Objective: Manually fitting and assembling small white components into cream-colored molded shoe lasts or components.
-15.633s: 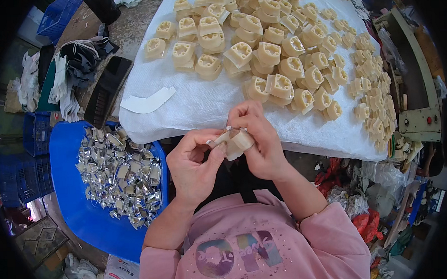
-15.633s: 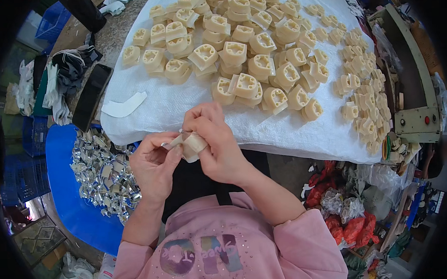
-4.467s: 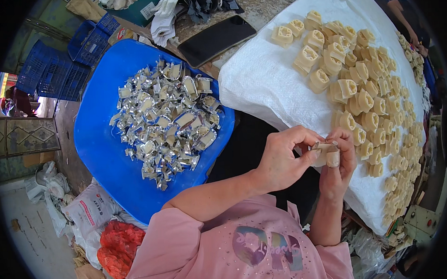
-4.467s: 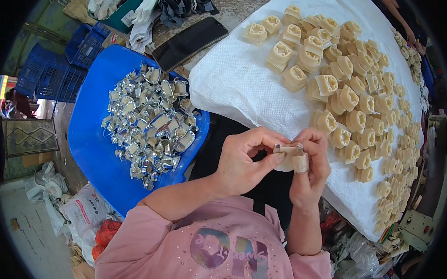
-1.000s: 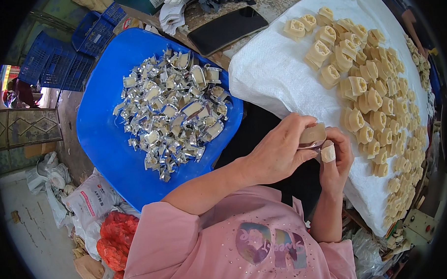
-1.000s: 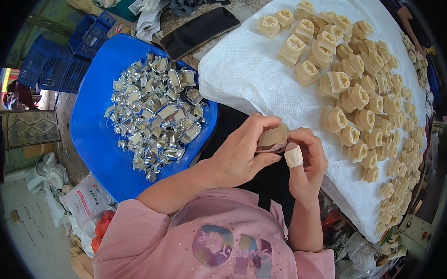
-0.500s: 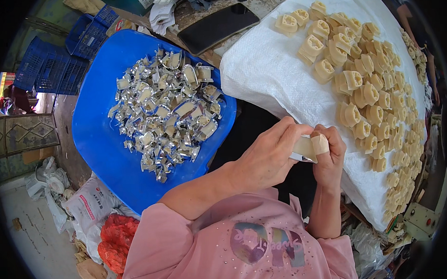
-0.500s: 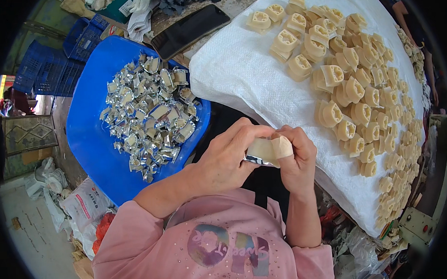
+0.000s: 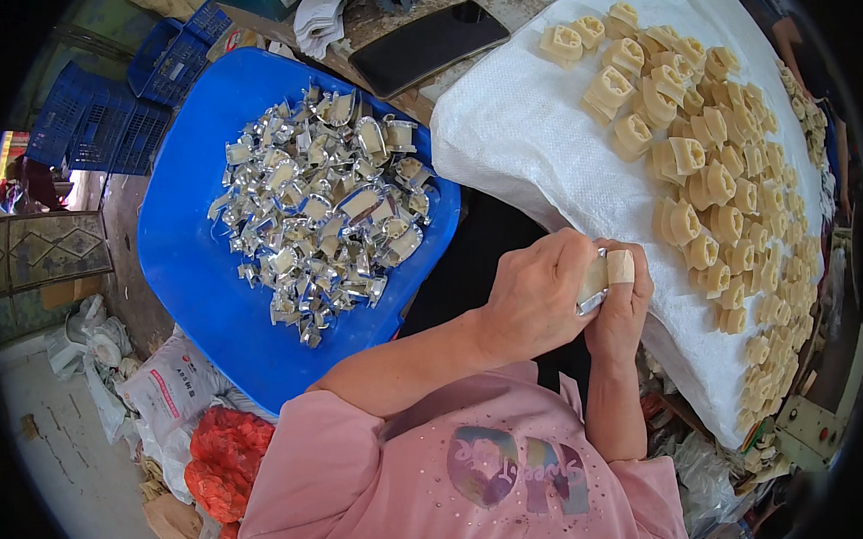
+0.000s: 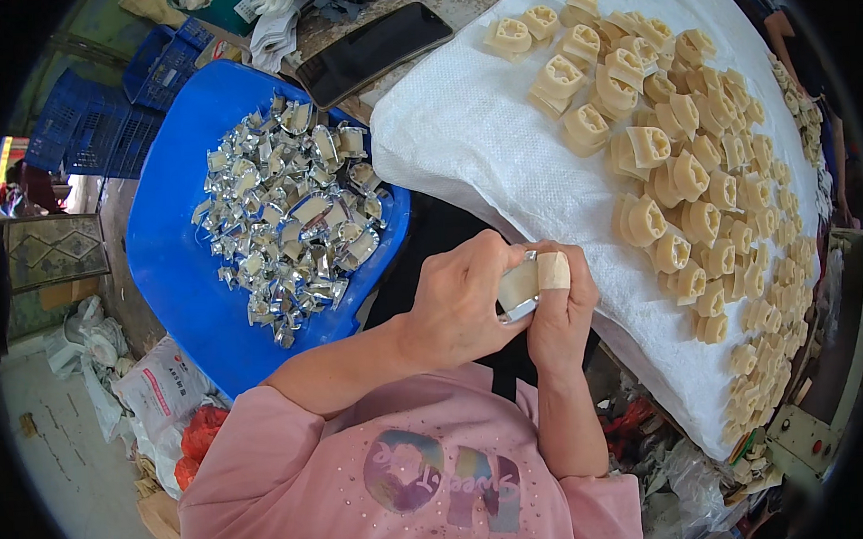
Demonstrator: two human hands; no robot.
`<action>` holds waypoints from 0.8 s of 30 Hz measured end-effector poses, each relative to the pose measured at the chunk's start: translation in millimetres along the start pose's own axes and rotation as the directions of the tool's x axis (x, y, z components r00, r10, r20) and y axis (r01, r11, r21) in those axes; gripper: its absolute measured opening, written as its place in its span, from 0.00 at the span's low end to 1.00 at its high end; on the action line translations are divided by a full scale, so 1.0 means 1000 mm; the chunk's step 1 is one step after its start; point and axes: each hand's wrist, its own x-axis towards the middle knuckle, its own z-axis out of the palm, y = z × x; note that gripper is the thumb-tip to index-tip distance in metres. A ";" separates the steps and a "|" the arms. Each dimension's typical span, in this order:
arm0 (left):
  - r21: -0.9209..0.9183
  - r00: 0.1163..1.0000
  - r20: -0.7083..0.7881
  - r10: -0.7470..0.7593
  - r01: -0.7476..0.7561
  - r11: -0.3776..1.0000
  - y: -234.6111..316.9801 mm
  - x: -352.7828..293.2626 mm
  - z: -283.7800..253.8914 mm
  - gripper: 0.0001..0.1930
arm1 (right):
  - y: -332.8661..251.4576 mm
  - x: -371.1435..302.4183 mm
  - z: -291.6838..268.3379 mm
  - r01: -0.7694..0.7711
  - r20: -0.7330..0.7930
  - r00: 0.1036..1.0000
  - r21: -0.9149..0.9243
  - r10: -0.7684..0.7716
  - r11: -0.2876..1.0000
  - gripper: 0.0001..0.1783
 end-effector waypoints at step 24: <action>0.489 0.974 -0.178 -0.138 0.209 0.847 -0.069 -0.027 -0.088 0.25 | 0.011 0.009 0.026 0.041 0.226 0.972 0.127 -0.069 0.991 0.22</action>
